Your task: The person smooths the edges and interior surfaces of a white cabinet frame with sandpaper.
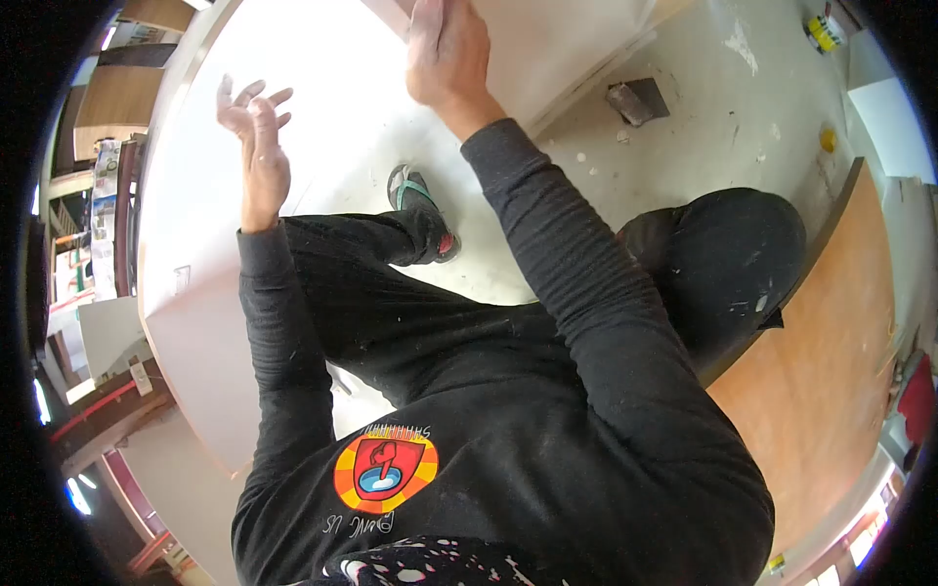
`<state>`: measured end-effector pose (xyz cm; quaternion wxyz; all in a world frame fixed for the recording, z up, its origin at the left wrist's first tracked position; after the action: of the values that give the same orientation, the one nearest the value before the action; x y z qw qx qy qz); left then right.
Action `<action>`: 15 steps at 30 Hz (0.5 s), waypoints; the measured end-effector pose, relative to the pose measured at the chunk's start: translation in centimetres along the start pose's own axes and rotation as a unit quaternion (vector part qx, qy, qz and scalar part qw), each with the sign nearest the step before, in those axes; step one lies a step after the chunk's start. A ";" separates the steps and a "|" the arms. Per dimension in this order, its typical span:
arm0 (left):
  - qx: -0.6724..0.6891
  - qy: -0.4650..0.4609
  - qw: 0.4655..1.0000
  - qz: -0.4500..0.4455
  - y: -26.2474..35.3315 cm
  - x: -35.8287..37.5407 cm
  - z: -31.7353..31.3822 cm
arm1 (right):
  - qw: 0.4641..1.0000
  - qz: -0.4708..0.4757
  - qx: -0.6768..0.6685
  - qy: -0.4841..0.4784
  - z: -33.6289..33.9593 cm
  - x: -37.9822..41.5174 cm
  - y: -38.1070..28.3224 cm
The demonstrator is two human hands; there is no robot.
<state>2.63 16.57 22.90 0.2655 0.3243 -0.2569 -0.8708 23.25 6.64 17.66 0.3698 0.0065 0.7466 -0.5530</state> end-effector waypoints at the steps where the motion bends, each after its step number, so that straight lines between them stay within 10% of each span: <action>1: -0.003 -0.012 1.000 -0.001 0.1 0.2 -0.2 | 1.000 0.019 -0.001 0.007 -0.2 1.8 1.9; 9: -0.078 -0.069 0.995 0.010 -0.2 0.0 -2.5 | 0.973 0.104 0.082 0.191 2.7 7.8 6.7; 15: -0.079 -0.094 0.992 -0.009 0.0 -0.3 -3.7 | 0.979 0.178 0.078 0.055 2.0 7.3 2.3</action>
<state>5.36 15.77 20.59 0.2568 0.2212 -0.2085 -0.9174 20.02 2.93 11.41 0.4190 0.1981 0.7074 -0.5336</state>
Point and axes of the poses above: each hand's wrist, its own x-axis away from the middle knuckle, its own z-axis out of the back of the hand, y = z × x, the point moved 8 cm from there along -x, towards the middle knuckle, and after that the axes turned 6 degrees about -x, right-handed, at the moved point
